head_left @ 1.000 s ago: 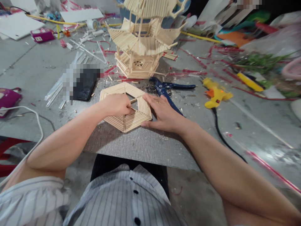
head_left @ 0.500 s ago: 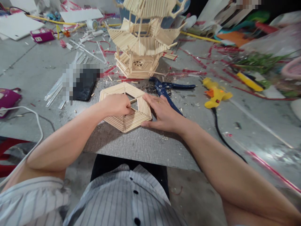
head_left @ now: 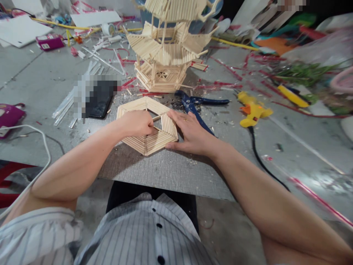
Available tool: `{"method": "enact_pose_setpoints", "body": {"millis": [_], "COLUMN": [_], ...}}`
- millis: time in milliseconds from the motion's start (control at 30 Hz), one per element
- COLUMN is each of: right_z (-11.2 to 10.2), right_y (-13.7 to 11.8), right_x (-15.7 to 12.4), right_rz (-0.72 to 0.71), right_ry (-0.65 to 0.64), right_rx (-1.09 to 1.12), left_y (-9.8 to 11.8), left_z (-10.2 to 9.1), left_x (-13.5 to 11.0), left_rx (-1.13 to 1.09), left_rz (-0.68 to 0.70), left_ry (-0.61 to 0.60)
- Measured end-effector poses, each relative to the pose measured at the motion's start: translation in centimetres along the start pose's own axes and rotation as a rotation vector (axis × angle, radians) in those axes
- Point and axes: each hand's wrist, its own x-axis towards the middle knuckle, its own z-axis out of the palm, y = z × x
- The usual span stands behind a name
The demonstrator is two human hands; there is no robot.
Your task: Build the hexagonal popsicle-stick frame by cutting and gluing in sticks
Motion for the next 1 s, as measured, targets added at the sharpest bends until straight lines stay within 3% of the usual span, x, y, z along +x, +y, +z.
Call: {"method": "enact_pose_setpoints", "body": {"millis": [1000], "right_z": [-0.04], "right_y": [-0.12], "right_x": [0.0], "right_rz": [0.024], "right_ry": [-0.013], "right_rx": [-0.03], "left_y": [0.25], "left_z": [-0.08], "left_x": [-0.1], "left_rx": [0.014], "left_rz": [0.005], "left_ry": [-0.017]}}
